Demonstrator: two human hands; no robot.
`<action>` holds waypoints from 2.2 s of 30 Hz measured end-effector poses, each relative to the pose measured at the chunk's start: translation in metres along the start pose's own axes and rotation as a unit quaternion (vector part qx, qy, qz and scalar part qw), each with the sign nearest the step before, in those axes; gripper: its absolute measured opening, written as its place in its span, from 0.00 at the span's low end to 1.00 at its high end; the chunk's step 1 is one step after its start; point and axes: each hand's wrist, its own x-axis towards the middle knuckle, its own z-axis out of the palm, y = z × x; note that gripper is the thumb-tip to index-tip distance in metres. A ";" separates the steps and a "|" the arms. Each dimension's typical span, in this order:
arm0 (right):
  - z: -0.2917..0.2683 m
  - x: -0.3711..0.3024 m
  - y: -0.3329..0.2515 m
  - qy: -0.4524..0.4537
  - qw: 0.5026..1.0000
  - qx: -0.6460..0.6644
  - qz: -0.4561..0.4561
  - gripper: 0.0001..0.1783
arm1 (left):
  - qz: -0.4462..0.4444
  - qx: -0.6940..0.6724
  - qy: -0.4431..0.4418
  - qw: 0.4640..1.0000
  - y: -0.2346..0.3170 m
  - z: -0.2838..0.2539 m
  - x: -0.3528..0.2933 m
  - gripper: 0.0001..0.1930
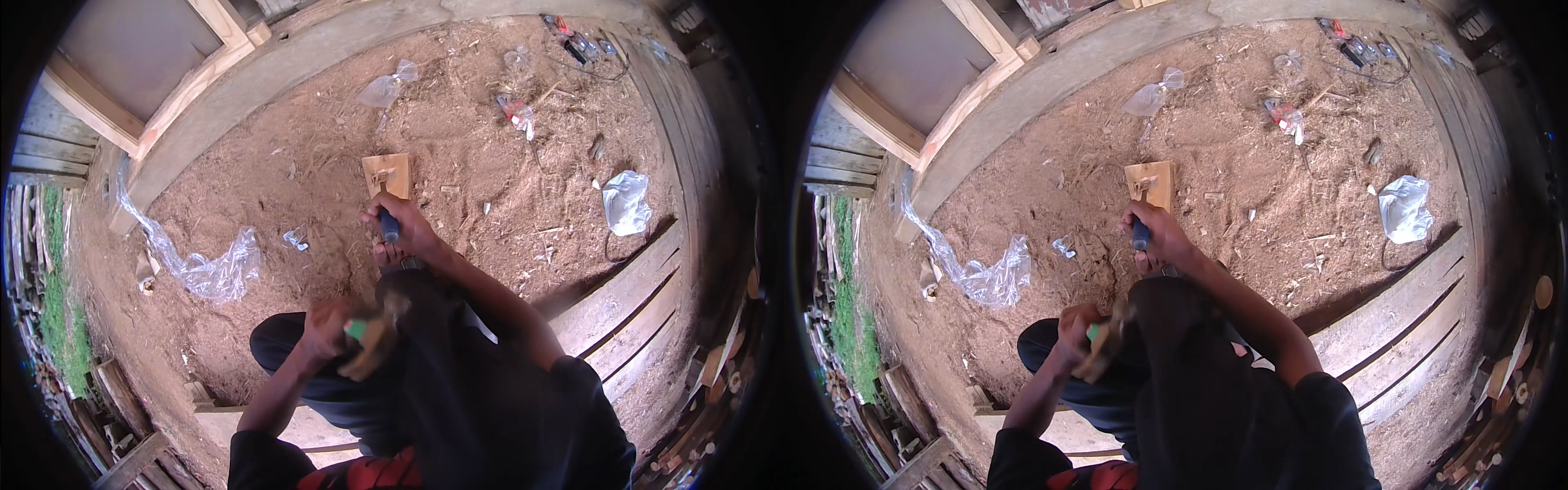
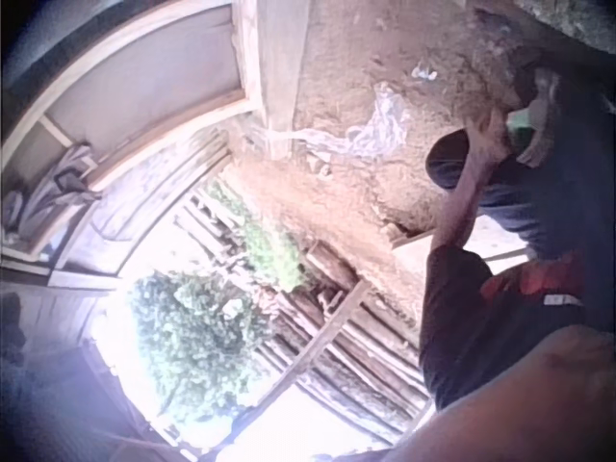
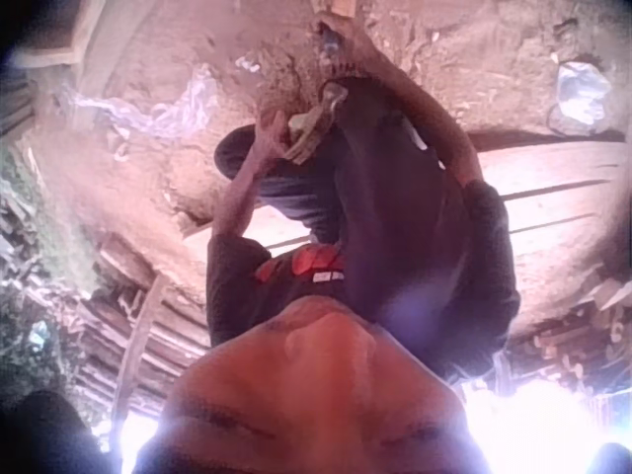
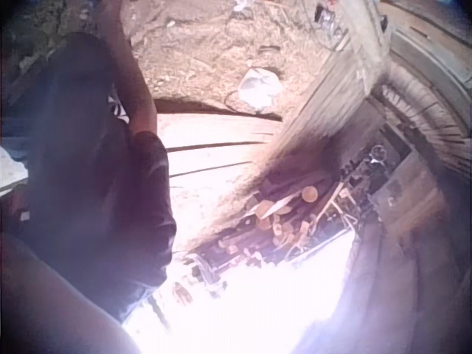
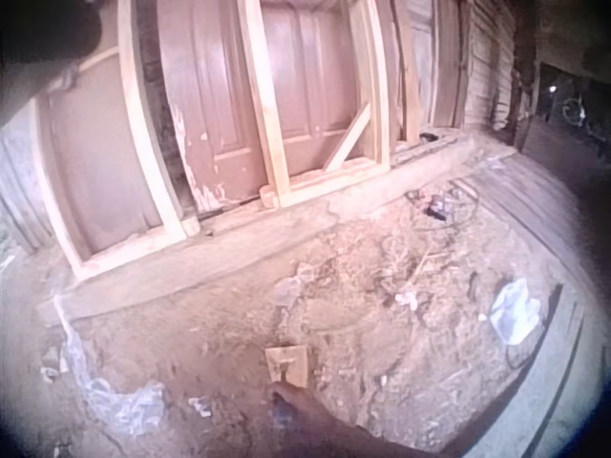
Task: The person sits on the ground and uses a chisel and hammer to carve a small wooden block. They repeatedly strike the chisel to remove wood shavings and shape the block.
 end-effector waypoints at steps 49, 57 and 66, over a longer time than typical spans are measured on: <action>0.019 0.010 0.006 -0.011 0.992 -0.128 -0.016 0.19 | -0.078 -0.055 0.002 0.995 0.005 -0.009 -0.010 0.18; 0.016 0.008 0.003 -0.007 0.991 -0.128 -0.039 0.17 | -0.025 -0.072 0.059 0.995 -0.001 -0.012 -0.008 0.18; 0.022 0.004 0.006 0.020 0.993 -0.117 -0.012 0.16 | 0.010 -0.025 0.036 0.999 0.002 -0.007 -0.005 0.19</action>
